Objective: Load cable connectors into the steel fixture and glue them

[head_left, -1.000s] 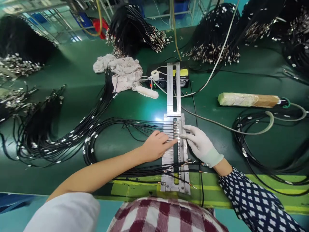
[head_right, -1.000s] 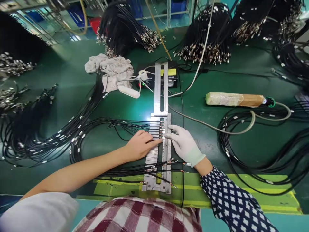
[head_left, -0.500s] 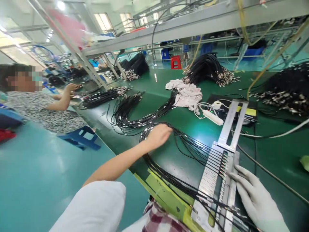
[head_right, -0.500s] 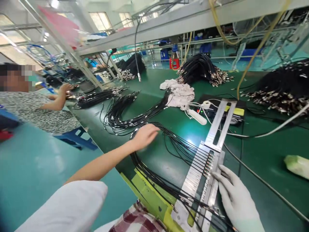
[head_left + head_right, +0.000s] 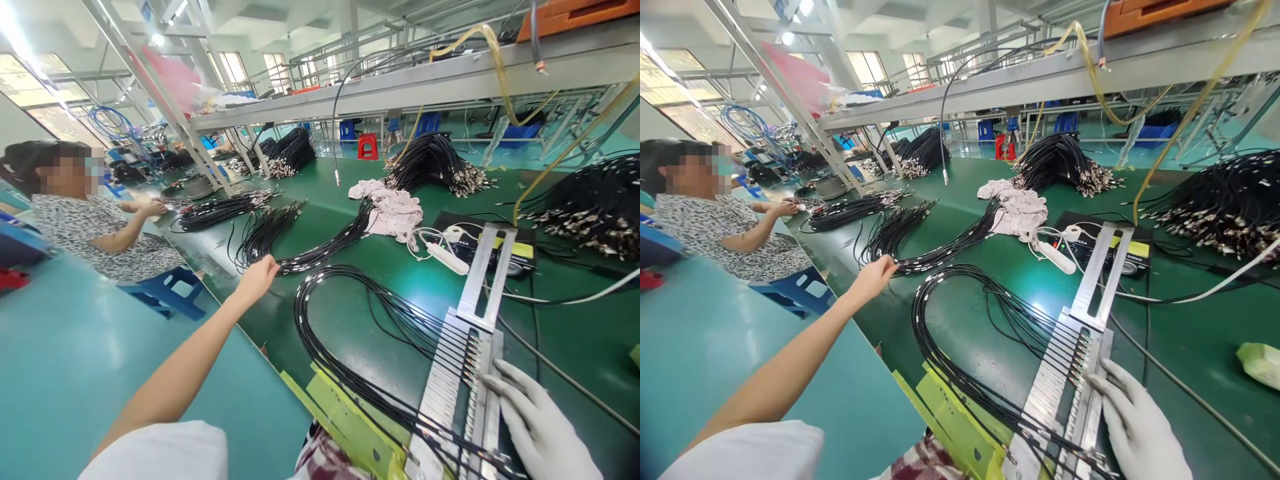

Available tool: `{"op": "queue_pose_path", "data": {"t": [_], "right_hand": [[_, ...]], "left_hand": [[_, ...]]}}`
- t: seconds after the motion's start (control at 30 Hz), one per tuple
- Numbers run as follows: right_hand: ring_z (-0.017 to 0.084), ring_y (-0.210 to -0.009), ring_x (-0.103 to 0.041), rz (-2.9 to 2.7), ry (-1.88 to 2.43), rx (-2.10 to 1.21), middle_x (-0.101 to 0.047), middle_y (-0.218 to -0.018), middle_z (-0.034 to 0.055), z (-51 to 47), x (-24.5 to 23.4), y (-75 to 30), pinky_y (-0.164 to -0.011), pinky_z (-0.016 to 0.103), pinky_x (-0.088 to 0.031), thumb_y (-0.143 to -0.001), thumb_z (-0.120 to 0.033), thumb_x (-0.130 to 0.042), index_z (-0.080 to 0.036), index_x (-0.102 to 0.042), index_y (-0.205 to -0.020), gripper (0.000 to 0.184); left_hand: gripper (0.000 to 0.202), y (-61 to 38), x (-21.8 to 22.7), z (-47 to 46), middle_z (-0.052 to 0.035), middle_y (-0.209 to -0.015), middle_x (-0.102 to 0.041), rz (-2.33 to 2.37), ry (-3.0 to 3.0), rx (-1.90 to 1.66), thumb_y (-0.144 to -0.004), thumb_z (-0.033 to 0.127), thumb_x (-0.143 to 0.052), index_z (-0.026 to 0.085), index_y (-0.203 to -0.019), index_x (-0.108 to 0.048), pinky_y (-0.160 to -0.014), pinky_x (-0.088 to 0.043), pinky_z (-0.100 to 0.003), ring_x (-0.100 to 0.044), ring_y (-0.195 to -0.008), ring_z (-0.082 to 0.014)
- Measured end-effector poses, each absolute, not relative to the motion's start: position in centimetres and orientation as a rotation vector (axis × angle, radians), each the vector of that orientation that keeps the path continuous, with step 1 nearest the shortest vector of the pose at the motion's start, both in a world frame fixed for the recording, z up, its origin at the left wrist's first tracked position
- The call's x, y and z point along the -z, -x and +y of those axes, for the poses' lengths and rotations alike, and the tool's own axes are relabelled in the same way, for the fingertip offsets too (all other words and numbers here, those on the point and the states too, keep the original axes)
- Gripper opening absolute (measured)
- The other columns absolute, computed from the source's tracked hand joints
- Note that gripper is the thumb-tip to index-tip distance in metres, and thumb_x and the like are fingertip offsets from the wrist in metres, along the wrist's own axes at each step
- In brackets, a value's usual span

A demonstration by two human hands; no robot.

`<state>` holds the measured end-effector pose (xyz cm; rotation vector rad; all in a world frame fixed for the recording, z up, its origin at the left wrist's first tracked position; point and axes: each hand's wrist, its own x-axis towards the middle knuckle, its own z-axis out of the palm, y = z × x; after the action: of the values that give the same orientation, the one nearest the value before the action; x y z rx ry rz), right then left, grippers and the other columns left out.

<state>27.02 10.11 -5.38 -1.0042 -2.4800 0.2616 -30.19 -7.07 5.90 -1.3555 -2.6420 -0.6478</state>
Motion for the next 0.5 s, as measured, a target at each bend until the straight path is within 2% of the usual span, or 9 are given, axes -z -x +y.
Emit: {"op": "queue_pose_path", "data": {"t": [0.07,0.17,0.3,0.37,0.43,0.5], "right_hand": [[0.030,-0.116,-0.065,-2.478,0.996,-0.258,-0.059,-0.136,0.0091,10.1,5.4,-27.0,-0.090,0.047,-0.061,-0.096,-0.039,-0.039,-0.027,-0.071,-0.114,0.039],[0.030,-0.118,-0.065,-2.479,0.986,-0.262,-0.059,-0.137,0.0088,10.2,5.5,-27.0,-0.092,0.047,-0.060,-0.096,-0.038,-0.039,-0.028,-0.071,-0.116,0.039],[0.030,-0.117,-0.065,-2.468,1.001,-0.257,-0.059,-0.137,0.0091,10.2,5.9,-27.1,-0.093,0.047,-0.059,-0.097,-0.039,-0.038,-0.027,-0.072,-0.114,0.040],[0.029,-0.119,-0.064,-2.472,1.007,-0.265,-0.058,-0.139,0.0088,10.3,6.0,-27.2,-0.095,0.046,-0.058,-0.096,-0.039,-0.039,-0.027,-0.071,-0.116,0.040],[0.030,-0.120,-0.063,-2.482,1.008,-0.281,-0.057,-0.140,0.0081,10.3,6.1,-27.2,-0.095,0.046,-0.058,-0.096,-0.039,-0.040,-0.027,-0.070,-0.117,0.039],[0.031,-0.120,-0.063,-2.485,1.005,-0.293,-0.056,-0.140,0.0079,10.3,6.1,-27.3,-0.093,0.047,-0.058,-0.095,-0.039,-0.041,-0.027,-0.070,-0.117,0.038]], "left_hand": [[0.024,30.5,-7.8,-6.8,0.0001,-0.065,-0.060,-2.561,1.312,0.776,-0.087,0.041,-0.054,0.021,-0.076,-0.060,-0.061,-0.035,-0.026,-0.054,-0.062,-0.0169],[0.030,30.8,-10.1,-6.0,0.0020,-0.061,-0.055,-2.442,1.205,0.966,-0.088,0.047,-0.051,0.020,-0.078,-0.060,-0.059,-0.036,-0.024,-0.050,-0.058,-0.0140],[0.025,29.4,-12.7,-4.5,0.0087,-0.052,-0.042,-2.218,1.093,1.343,-0.082,0.040,-0.057,0.020,-0.098,-0.058,-0.049,-0.030,-0.021,-0.037,-0.046,-0.0099],[0.022,26.7,-14.3,-4.7,0.0095,-0.051,-0.040,-2.049,1.070,1.499,-0.079,0.036,-0.061,0.022,-0.096,-0.059,-0.046,-0.028,-0.021,-0.033,-0.044,-0.0088],[0.014,22.7,-15.7,-6.4,0.0073,-0.056,-0.046,-1.959,1.122,1.415,-0.082,0.035,-0.063,0.024,-0.090,-0.062,-0.048,-0.034,-0.022,-0.038,-0.048,-0.0092],[0.008,18.0,-16.7,-9.0,0.0056,-0.064,-0.056,-1.976,1.272,1.183,-0.088,0.036,-0.060,0.029,-0.088,-0.065,-0.053,-0.043,-0.024,-0.047,-0.053,-0.0109]]}}
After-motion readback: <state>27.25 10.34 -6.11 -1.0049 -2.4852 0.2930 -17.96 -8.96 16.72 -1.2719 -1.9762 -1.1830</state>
